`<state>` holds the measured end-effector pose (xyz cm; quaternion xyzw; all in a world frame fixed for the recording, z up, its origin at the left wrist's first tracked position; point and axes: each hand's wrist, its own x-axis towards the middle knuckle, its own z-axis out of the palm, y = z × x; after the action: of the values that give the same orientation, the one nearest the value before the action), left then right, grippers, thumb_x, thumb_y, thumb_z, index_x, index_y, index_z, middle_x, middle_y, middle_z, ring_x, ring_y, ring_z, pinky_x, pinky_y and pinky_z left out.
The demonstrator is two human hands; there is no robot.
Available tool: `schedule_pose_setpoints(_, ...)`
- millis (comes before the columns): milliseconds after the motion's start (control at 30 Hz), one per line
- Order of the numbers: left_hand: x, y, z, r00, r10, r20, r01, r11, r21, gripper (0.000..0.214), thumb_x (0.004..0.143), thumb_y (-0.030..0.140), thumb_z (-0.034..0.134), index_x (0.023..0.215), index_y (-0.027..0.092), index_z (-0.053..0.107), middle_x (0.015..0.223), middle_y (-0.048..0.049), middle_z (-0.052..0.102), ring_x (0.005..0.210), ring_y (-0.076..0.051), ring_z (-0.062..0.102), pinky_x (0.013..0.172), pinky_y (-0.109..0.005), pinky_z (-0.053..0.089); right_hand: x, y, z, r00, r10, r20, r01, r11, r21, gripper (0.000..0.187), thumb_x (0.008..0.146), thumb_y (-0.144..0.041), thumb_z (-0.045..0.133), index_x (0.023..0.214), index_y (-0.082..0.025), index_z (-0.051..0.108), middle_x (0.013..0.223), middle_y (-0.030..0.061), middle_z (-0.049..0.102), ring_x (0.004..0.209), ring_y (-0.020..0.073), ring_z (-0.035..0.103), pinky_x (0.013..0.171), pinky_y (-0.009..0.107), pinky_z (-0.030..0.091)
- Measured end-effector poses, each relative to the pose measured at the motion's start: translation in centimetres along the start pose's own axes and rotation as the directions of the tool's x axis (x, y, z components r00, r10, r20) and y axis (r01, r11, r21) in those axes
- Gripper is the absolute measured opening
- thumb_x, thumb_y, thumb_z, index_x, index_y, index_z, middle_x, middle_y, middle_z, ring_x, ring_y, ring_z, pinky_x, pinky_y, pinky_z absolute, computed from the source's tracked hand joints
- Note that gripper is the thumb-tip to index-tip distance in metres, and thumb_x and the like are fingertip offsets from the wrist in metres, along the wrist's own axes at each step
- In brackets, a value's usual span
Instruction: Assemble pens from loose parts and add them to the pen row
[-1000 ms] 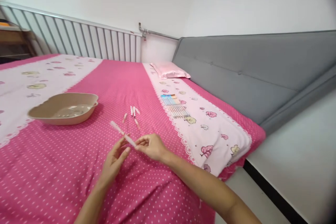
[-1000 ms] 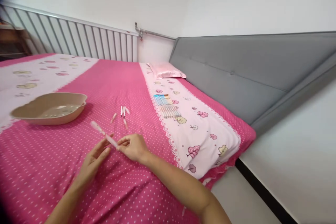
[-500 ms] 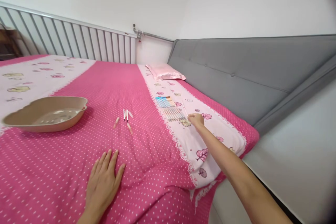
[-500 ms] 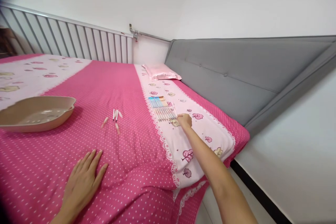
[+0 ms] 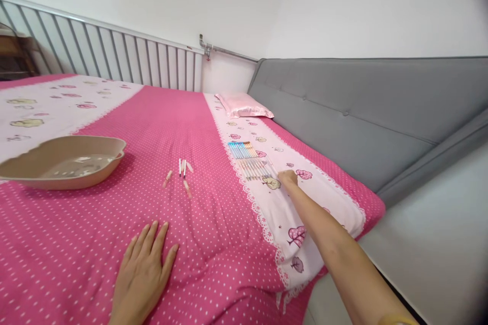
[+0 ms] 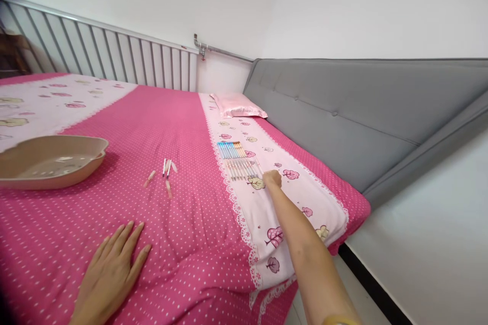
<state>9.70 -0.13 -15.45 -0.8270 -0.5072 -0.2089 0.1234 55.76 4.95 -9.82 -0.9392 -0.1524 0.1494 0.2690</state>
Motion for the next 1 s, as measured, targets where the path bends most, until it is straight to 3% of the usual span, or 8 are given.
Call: schedule_pose_setpoints(1000, -0.2, 0.3, 0.0, 1.000, -0.024, 0.002, 0.024, 0.999, -0.026, 0.063, 0.082, 0.048, 0.032, 0.127, 0.008, 0.050, 0.133, -0.0137, 0.048, 0.127, -0.028, 0.038, 0.107, -0.044, 0.023, 0.6, 0.3, 2.2, 0.988, -0.129, 0.082, 0.126, 0.991, 0.032, 0.029, 0.087, -0.031, 0.054, 0.113, -0.017, 0.054, 0.114, 0.0079, 0.055, 0.097, 0.0198, 0.057, 0.081, 0.039, 0.049)
